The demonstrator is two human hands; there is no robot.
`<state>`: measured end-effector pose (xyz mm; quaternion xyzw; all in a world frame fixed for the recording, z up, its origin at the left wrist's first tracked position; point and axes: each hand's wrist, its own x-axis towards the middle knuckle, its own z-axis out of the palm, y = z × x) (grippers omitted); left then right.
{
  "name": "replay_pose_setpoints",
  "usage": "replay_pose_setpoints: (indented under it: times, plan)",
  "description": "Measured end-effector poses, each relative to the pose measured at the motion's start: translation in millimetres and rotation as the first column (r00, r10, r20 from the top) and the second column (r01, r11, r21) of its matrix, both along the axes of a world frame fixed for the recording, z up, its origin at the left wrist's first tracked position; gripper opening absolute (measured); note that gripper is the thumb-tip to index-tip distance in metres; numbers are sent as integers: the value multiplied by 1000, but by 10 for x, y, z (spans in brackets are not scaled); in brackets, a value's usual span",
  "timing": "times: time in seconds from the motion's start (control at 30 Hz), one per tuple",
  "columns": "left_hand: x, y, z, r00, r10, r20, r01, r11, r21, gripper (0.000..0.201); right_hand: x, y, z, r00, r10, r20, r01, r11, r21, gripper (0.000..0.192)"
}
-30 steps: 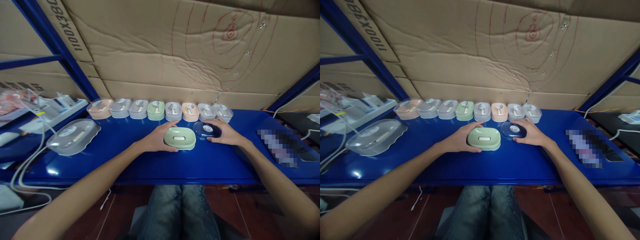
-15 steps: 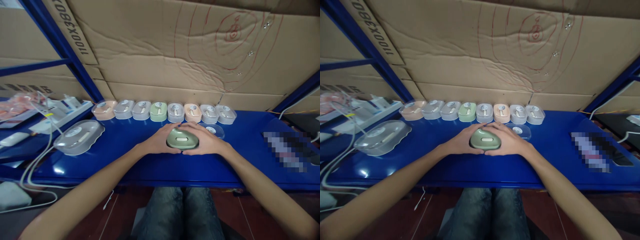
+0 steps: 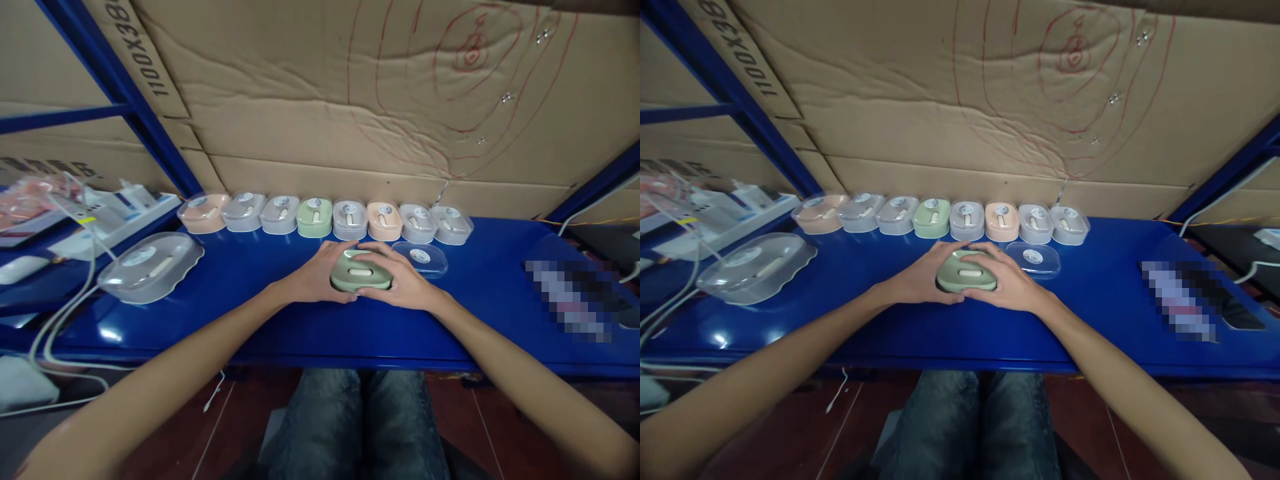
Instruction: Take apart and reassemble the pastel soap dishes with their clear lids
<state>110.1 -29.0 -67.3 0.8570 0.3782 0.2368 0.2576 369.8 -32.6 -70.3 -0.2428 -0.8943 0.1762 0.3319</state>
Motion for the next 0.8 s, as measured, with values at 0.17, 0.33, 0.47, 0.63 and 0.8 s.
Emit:
replay_pose_setpoints:
  times: [0.17,0.33,0.47,0.63,0.8]
  plan:
    - [-8,-16,27,1000,25,3,-25,1000,-6,118,-4,18,1,998,-42,-52,41,999,-14,57]
    - [-28,-10,45,999,37,20,-36,999,-27,127,4,27,-7,995,-77,-66,77,997,-14,50]
    - [-40,-6,39,998,49,50,-48,998,-33,133,9,14,-4,988,-110,-110,108,994,-28,47]
    - [-41,7,21,992,52,112,-50,998,-27,139,51,20,83,967,-170,-192,168,985,-27,36]
    - [-41,17,24,997,47,55,-45,998,-33,140,123,106,150,885,-277,-375,253,961,-112,40]
